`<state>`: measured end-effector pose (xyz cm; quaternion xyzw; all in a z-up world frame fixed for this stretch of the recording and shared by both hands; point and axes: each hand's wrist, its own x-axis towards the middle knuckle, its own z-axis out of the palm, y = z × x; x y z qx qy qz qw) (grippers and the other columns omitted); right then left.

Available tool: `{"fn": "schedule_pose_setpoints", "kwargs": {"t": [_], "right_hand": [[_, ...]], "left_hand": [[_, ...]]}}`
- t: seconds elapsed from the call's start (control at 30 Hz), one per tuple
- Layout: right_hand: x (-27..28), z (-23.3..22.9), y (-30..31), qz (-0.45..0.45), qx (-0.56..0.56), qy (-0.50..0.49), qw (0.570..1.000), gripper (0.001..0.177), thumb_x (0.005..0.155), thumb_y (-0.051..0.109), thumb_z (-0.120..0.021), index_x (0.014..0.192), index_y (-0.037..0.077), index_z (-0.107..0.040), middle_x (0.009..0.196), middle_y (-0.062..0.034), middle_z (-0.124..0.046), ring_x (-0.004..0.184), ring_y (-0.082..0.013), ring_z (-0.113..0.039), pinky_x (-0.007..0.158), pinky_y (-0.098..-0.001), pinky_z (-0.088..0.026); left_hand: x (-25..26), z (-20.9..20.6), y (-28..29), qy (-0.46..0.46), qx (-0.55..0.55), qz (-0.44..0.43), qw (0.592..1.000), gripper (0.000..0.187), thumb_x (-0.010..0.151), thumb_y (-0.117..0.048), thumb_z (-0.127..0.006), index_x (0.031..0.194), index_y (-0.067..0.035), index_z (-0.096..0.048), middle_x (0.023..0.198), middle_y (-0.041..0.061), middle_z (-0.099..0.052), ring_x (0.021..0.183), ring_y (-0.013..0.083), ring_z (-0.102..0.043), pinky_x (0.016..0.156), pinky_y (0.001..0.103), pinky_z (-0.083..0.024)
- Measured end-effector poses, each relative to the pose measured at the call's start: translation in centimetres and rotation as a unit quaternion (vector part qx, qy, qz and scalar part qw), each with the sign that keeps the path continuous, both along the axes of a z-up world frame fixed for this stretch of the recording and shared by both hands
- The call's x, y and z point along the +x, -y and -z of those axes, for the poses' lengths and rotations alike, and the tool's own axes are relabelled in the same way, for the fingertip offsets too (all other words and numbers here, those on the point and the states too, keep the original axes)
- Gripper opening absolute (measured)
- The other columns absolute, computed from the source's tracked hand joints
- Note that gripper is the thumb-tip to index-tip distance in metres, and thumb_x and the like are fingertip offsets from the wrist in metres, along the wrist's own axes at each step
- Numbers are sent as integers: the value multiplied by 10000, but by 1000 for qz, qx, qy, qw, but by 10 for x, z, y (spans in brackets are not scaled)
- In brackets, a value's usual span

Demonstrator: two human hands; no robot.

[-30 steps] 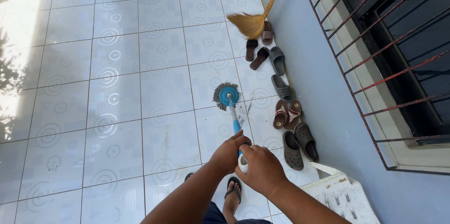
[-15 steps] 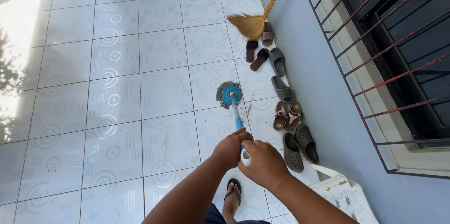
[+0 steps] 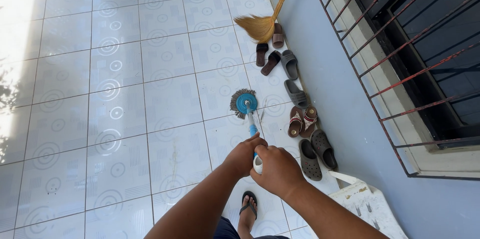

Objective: Mopping a tiled floor and cleaning the mop head in a bucket.

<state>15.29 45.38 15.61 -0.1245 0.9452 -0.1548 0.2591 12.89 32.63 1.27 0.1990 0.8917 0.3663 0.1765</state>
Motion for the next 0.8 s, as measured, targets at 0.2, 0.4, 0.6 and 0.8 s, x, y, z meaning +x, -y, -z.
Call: {"fn": "schedule_pose_setpoints", "kwargs": {"t": [0.2,0.4,0.6,0.8], "right_hand": [[16,-8,-12,-5,50,30,998,436,847,320,-774,1152,58,-603,984,-128,-708,982,-251,-718,817,-398,-617],[25,16,-20,-12,-14,-13,1000,453,806,313,-801,1126,52,-613,957,-134,-710,992,-282,-706,827,-414,-600],[16,-1,-19,16,27,-5,999,378,839,323,-778,1071,73,-613,935,-114,-707,979,-268,-689,808,-420,-600],[-1,8,-5,33,5,-19,999,376,832,322,-782,1069,80,-617,941,-113,-705,951,-268,-694,806,-415,-595]], "left_hand": [[20,-7,-14,26,16,12,999,560,659,11,-866,1166,-147,-690,1337,-15,-635,1523,293,-316,1160,371,-432],[20,9,-19,6,9,32,999,471,714,-18,-859,1139,-158,-711,1358,-26,-638,1549,281,-321,1141,369,-478],[9,-9,-24,30,-38,28,998,556,685,-4,-862,1183,-179,-688,1379,-50,-611,1531,264,-314,1130,387,-465],[-15,-6,-5,39,-36,55,997,557,672,-29,-888,1175,-175,-697,1362,-38,-619,1537,267,-302,1140,389,-460]]}}
